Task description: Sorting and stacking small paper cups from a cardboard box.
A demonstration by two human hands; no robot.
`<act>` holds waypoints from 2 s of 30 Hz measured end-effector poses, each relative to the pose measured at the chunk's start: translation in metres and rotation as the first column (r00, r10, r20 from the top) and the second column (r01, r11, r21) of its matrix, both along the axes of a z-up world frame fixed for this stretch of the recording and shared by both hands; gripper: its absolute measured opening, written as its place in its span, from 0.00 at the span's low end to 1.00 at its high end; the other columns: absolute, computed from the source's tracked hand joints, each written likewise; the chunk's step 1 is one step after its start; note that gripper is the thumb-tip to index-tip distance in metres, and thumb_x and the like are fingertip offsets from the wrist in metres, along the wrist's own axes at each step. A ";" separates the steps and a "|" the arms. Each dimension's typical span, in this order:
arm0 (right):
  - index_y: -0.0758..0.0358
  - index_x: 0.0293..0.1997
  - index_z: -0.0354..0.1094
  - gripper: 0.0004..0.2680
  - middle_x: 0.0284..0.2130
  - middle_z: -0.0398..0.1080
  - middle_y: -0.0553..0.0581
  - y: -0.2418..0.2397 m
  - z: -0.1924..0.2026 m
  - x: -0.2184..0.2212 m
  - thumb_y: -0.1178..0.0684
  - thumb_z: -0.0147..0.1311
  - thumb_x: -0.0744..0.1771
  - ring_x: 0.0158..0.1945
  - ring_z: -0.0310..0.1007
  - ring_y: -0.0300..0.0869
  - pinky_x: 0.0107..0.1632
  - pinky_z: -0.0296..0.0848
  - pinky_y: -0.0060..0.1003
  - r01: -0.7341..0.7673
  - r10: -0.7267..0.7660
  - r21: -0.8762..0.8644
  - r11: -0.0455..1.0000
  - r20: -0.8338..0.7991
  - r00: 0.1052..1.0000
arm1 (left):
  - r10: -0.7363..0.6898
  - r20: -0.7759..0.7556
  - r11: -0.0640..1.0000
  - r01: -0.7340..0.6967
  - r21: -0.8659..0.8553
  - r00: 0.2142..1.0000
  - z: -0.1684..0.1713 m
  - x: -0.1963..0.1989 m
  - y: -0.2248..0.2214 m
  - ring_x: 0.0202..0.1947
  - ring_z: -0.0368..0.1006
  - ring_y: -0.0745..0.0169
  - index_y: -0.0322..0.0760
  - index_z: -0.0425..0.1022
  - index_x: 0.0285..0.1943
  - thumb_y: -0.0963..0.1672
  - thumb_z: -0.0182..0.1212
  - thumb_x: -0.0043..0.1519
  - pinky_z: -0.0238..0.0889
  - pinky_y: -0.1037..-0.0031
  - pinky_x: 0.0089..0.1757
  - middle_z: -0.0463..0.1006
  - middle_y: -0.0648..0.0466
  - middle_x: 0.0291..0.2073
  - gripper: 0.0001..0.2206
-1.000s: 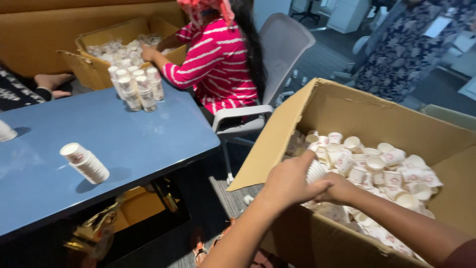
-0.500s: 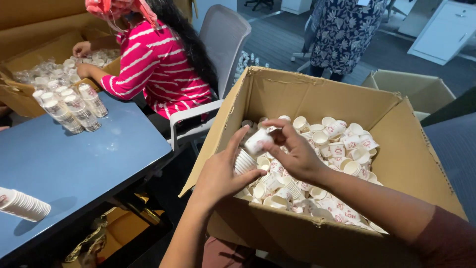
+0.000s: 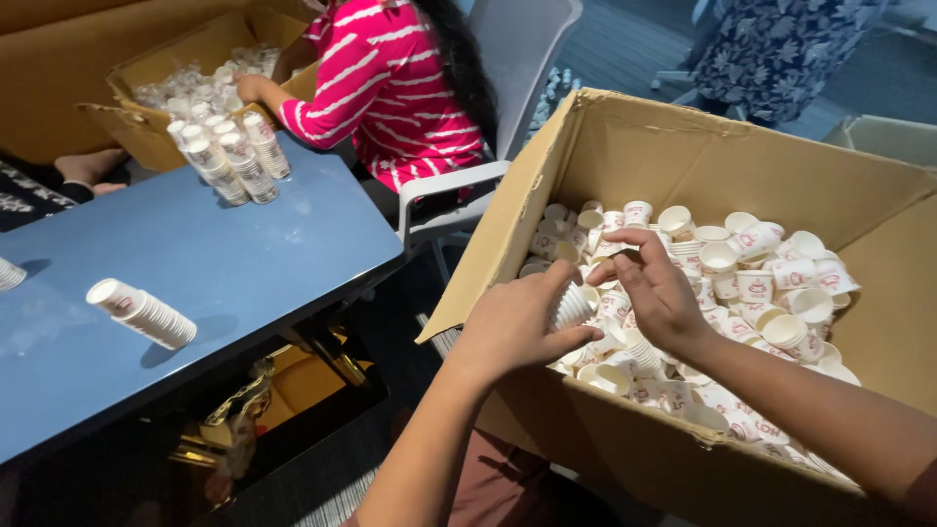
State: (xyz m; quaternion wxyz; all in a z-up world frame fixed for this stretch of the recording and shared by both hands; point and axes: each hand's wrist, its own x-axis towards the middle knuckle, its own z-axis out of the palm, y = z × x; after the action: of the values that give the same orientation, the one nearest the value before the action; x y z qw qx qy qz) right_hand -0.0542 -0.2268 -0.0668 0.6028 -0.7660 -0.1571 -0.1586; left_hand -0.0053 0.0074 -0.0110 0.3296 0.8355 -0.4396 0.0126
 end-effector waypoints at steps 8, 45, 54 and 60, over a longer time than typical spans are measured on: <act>0.56 0.50 0.69 0.11 0.45 0.73 0.55 -0.040 -0.127 0.016 0.53 0.56 0.63 0.52 0.73 0.56 0.51 0.73 0.49 -0.068 0.027 -0.974 0.216 -0.064 0.998 | 0.004 0.022 0.999 -0.003 -0.050 1.000 -0.006 0.000 0.000 0.42 0.78 0.35 0.41 0.68 0.59 0.57 0.66 0.55 0.70 0.52 0.42 0.82 0.39 0.39 0.29; 0.55 0.51 0.73 0.18 0.54 0.67 0.60 -0.019 -0.069 -0.005 0.52 0.64 0.57 0.54 0.68 0.53 0.47 0.73 0.47 -0.191 0.013 -0.982 -0.018 -0.191 0.982 | 0.030 0.119 0.992 -0.016 -0.124 0.992 -0.005 -0.001 0.000 0.42 0.79 0.38 0.42 0.67 0.59 0.59 0.66 0.57 0.71 0.54 0.40 0.82 0.42 0.41 0.30; 0.57 0.40 0.72 0.13 0.42 0.73 0.54 -0.015 -0.077 0.003 0.48 0.67 0.57 0.55 0.70 0.49 0.50 0.73 0.45 -0.173 0.130 -0.983 0.057 -0.164 0.978 | 0.022 0.113 0.992 -0.008 -0.125 0.993 -0.014 0.004 -0.001 0.41 0.79 0.38 0.42 0.67 0.59 0.57 0.67 0.57 0.71 0.53 0.40 0.82 0.42 0.38 0.28; 0.53 0.39 0.76 0.11 0.43 0.74 0.48 -0.014 -0.076 -0.003 0.49 0.64 0.56 0.57 0.68 0.46 0.50 0.71 0.44 -0.116 0.125 -0.993 -0.021 -0.117 0.985 | 0.023 0.150 0.987 0.001 -0.162 0.988 -0.014 0.003 -0.001 0.38 0.79 0.38 0.42 0.66 0.59 0.58 0.69 0.58 0.70 0.54 0.38 0.82 0.43 0.34 0.28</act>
State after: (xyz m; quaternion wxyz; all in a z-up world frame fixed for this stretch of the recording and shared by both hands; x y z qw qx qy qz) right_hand -0.0575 -0.2409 -0.1427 -0.1084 -0.9495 -0.2902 0.0497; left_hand -0.0021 0.0069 -0.0248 0.3617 0.8051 -0.4563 0.1133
